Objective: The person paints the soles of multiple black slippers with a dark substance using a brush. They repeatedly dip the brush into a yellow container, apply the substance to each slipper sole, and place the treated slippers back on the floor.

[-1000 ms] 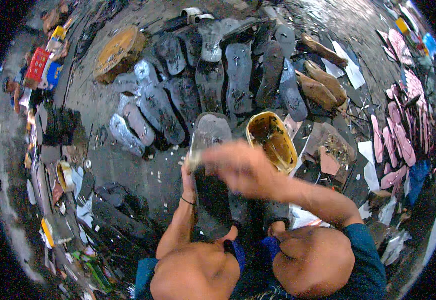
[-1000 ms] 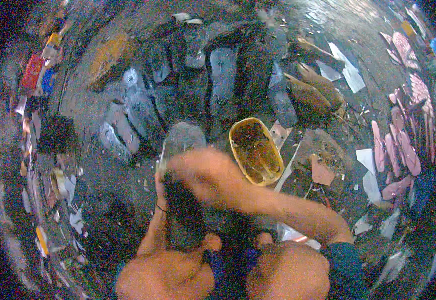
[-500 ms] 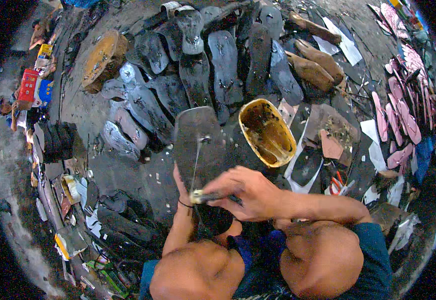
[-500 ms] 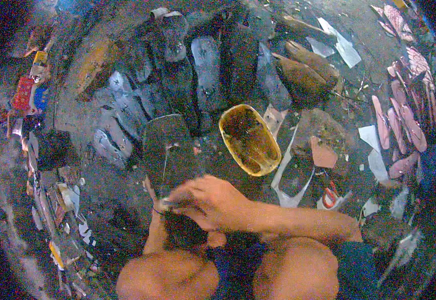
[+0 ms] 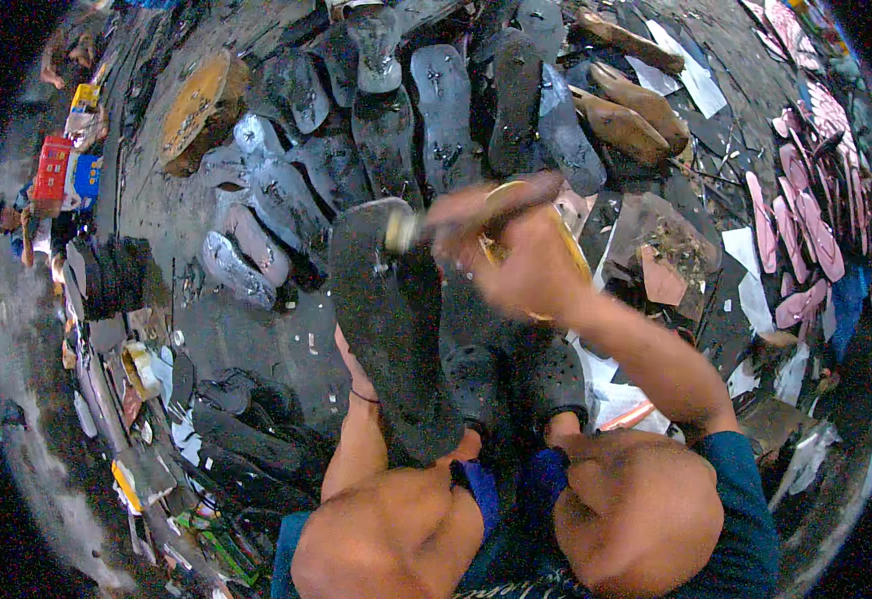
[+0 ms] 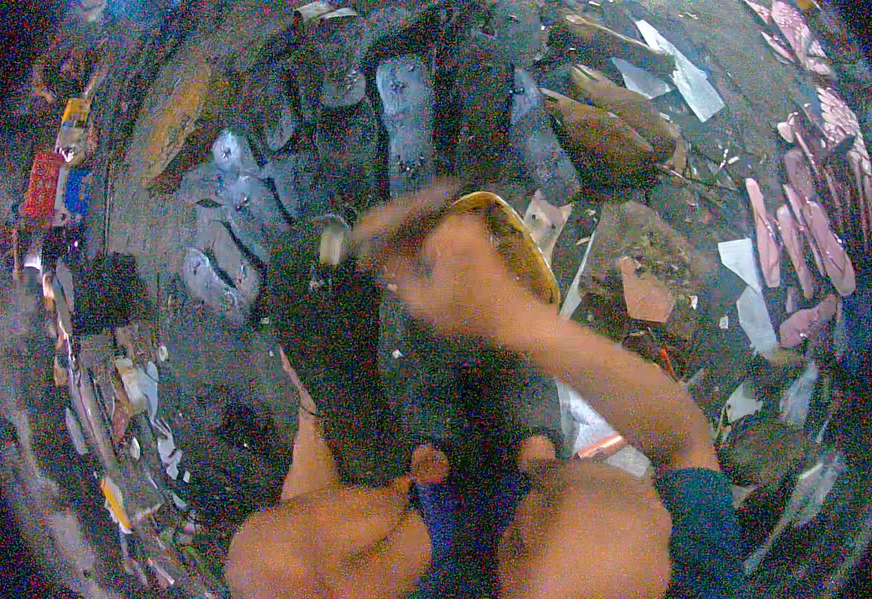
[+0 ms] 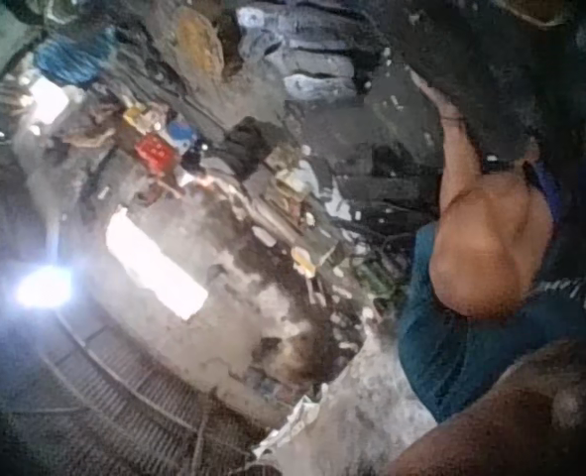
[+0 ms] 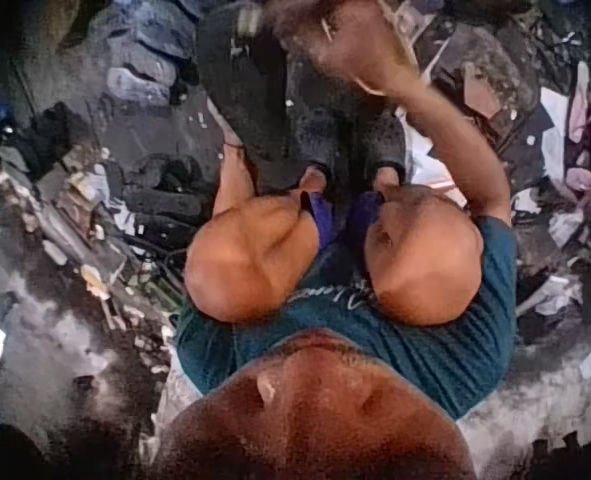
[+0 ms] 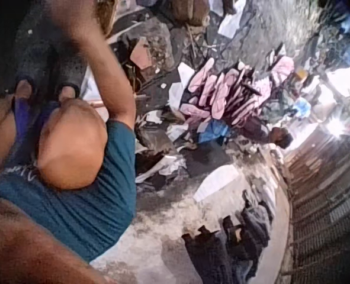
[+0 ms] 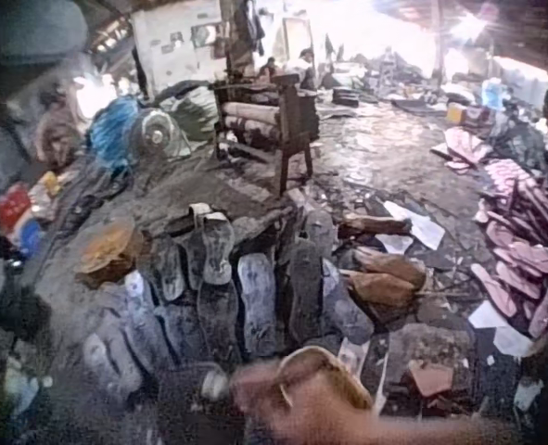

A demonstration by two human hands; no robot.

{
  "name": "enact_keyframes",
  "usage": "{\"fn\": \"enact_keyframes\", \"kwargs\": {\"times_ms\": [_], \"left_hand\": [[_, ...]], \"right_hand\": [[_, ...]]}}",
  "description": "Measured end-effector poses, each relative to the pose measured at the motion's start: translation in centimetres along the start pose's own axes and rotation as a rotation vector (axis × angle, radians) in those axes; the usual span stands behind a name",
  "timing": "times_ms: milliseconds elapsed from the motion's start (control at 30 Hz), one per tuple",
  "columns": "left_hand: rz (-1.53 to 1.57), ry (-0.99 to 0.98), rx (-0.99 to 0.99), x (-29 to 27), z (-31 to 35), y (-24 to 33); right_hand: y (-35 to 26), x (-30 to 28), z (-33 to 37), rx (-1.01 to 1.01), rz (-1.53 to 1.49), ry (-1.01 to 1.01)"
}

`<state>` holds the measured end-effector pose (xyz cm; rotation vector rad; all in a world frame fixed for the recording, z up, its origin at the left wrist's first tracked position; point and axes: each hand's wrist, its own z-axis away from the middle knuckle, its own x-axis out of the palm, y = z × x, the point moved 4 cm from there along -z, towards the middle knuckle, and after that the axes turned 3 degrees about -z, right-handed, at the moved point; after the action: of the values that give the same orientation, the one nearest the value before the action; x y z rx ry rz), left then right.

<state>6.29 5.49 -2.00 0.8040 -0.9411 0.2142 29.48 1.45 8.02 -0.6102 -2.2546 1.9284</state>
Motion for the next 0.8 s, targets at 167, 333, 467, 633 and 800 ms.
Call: {"fn": "enact_keyframes", "kwargs": {"times_ms": [167,333,467,633,800], "left_hand": [[-0.197,0.453,0.029,-4.8,-0.2,0.0],[-0.299,0.388,-0.266,-10.9,10.8,-1.3],[-0.123,0.132,-0.265,-8.8,11.8,-2.5],[-0.133,0.294,-0.264,-7.7,13.1,-2.7],[-0.075,0.321,-0.211,-3.5,7.7,-1.2]], "right_hand": [[-0.2,3.4,9.7,0.171,-0.197,-0.525],[6.2,-4.0,3.5,0.194,0.41,0.11],[10.2,-5.1,5.0,0.061,0.724,0.019],[3.8,-8.4,9.3,0.44,0.928,-0.184],[2.9,-11.6,14.2,0.661,0.269,-0.537]]}}
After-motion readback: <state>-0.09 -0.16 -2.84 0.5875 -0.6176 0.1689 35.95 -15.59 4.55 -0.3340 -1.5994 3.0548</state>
